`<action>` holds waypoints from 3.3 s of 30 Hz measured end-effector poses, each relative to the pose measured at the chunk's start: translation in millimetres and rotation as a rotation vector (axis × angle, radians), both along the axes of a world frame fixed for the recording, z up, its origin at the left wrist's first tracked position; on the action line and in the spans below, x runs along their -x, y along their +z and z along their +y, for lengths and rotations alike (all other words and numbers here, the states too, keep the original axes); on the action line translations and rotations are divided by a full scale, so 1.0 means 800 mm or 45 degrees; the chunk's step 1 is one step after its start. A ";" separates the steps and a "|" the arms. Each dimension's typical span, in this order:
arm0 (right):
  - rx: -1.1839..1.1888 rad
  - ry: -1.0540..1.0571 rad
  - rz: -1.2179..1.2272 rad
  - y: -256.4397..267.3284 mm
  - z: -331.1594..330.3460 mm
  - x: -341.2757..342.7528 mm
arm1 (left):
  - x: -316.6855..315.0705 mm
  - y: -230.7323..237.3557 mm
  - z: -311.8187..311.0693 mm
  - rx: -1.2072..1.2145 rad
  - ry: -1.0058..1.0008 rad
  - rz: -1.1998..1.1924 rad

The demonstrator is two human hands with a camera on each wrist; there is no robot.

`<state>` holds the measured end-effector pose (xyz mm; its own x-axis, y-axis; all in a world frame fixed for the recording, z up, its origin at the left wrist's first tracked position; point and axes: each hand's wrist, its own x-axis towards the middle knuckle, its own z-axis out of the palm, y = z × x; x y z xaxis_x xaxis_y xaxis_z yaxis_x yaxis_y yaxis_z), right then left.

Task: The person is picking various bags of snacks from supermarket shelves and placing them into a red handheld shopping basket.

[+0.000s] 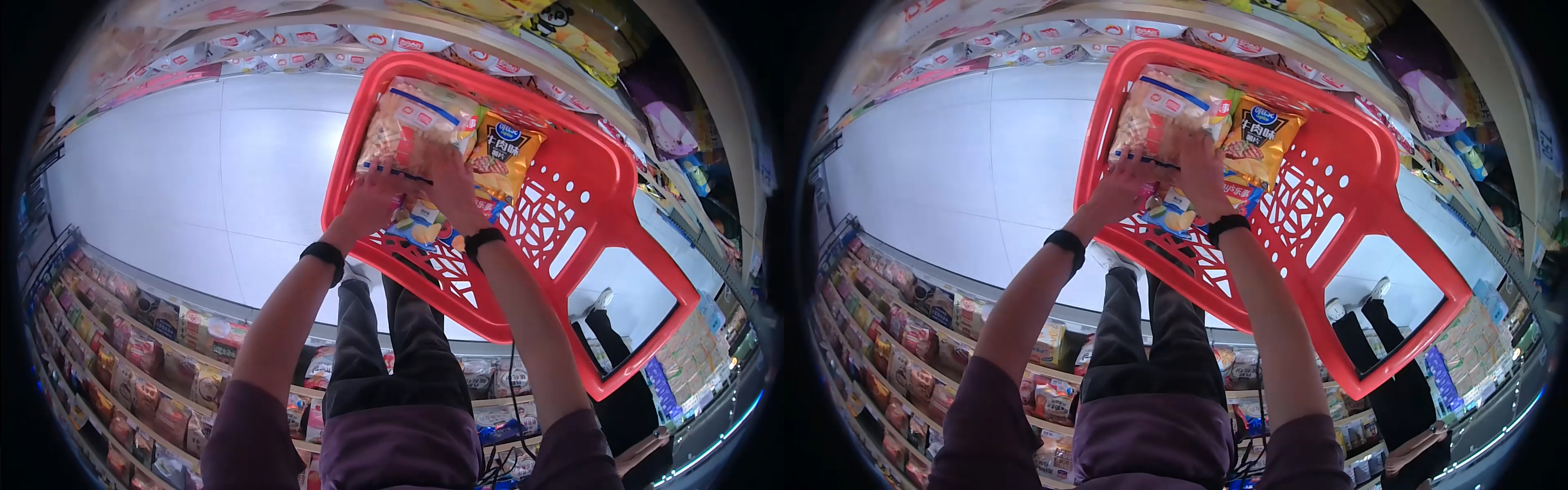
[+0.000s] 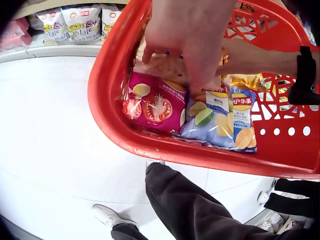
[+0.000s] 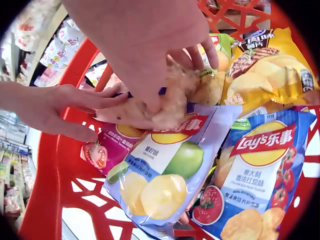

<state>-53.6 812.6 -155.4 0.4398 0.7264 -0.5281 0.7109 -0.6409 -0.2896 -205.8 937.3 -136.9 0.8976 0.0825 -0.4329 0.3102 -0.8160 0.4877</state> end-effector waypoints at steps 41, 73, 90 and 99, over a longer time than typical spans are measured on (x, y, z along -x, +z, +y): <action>-0.203 0.478 -0.323 -0.065 -0.002 0.013 | 0.012 -0.049 0.000 -0.077 -0.089 -0.032; -0.797 -1.337 -0.233 0.428 -0.357 -0.009 | 0.302 0.203 -0.025 0.203 0.839 0.428; -0.002 -1.172 -0.793 0.384 -0.374 -0.002 | 0.473 0.218 0.113 0.276 0.993 0.251; 0.074 -1.279 -0.898 0.374 -0.347 0.095 | 0.835 0.157 0.108 -0.281 0.749 0.639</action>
